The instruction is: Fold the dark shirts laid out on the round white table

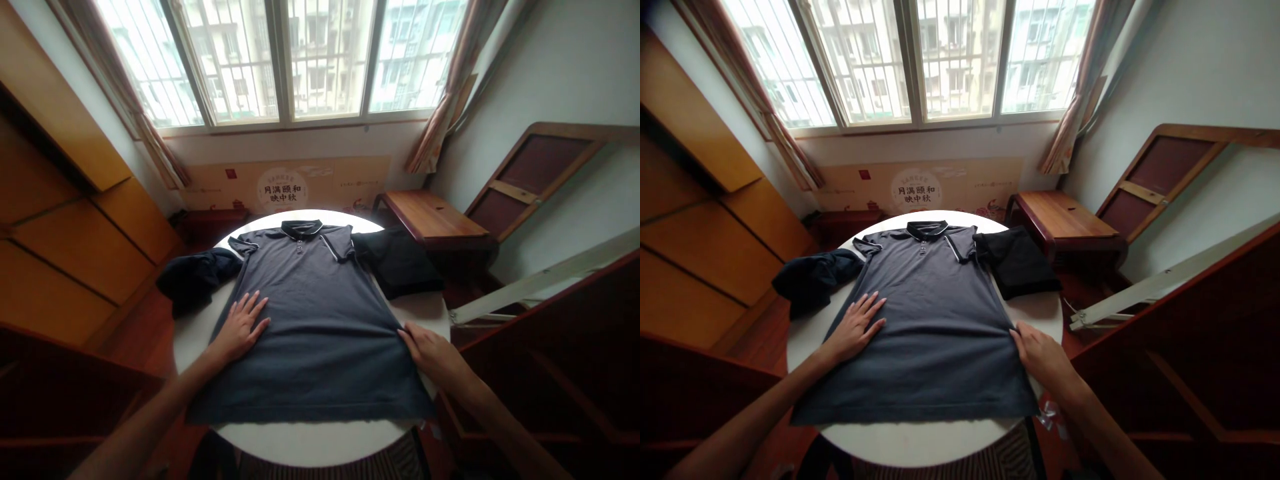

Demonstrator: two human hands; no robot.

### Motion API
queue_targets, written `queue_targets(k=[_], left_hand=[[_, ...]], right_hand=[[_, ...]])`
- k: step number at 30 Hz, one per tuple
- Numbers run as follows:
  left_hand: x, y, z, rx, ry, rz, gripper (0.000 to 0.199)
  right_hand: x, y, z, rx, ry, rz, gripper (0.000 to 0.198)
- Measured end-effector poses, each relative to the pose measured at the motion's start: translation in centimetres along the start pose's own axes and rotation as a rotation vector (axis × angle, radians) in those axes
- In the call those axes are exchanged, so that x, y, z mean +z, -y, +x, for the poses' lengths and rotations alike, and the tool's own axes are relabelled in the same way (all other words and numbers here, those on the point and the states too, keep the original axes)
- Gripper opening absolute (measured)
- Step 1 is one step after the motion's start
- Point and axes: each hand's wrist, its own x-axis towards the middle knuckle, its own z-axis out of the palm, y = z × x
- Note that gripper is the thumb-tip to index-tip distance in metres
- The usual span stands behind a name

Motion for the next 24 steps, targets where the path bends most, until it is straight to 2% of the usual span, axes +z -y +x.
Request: queue_targets(k=[2,5,7,9,11,14,19,24], left_hand=[[-0.7,-0.3,-2.2,0.062,-0.006,-0.039,0.055],[-2.2,-1.4,-6.2,0.336,0.035,-0.117,0.06],[-3.1,-2.2,-8.7,0.533,0.054,-0.129,0.064],[-3.6,-2.8,-10.7,0.627,0.035,-0.079,0.049],[-3.9,-3.1,-11.8,0.625,0.016,-0.001,0.033],[-4.2,-3.3,-12.5,0.583,0.073,0.086,0.041],[-5.3,-3.9,-12.4,0.485,0.184,0.113,0.079],[-5.7,-3.9,-12.5,0.313,0.225,0.027,0.082]], right_hand=[[-0.3,0.2,-0.6,0.019,-0.041,0.028,0.029],[-1.1,2.0,-2.2,-0.036,-0.21,0.068,0.029],[-1.7,4.0,-3.7,-0.192,-0.254,0.139,0.03],[-2.3,6.3,-5.0,-0.398,-0.197,0.222,0.029],[-2.6,8.4,-5.7,-0.565,-0.149,0.267,0.03],[-1.9,10.4,-5.8,-0.657,-0.191,0.25,0.029],[-0.3,11.2,-5.0,-0.7,-0.244,0.213,0.034],[-1.6,9.9,-4.7,-0.664,-0.149,0.206,0.038]])
